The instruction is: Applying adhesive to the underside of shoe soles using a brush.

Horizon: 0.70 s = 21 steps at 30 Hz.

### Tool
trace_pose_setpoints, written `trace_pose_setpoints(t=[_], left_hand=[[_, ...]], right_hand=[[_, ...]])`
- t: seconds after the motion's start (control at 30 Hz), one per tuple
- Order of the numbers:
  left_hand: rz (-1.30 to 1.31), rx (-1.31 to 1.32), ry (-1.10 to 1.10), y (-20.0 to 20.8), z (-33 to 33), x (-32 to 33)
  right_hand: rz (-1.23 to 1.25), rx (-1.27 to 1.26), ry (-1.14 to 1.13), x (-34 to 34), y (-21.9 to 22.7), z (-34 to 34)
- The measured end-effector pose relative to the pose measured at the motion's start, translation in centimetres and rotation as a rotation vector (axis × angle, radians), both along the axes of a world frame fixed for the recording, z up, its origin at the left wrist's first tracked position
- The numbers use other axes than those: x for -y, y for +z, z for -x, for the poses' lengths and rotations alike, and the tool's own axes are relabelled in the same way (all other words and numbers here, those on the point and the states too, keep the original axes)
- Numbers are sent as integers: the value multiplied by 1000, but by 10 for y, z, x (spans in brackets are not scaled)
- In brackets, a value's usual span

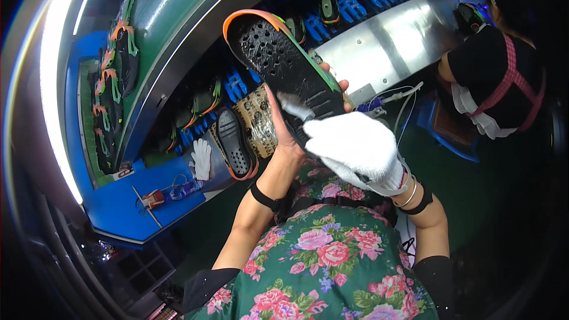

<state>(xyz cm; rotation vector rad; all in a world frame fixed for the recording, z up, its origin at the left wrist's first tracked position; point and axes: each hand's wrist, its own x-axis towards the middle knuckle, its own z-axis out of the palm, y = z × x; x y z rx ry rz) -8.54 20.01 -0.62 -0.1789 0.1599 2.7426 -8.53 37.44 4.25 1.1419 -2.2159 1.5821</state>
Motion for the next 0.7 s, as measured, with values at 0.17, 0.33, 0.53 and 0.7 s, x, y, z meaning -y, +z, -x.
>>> trace_pose_setpoints(t=[0.17,0.33,0.53,0.7], left_hand=[[-25,67,76,11,10,-3],[3,-50,31,5,16,3],[17,-57,81,-6,19,8],[31,-23,175,1,25,3]], right_hand=[[216,218,63,-9,3,16],[29,37,22,-6,6,1],[199,221,28,-16,6,18],[100,115,104,-10,-2,3]])
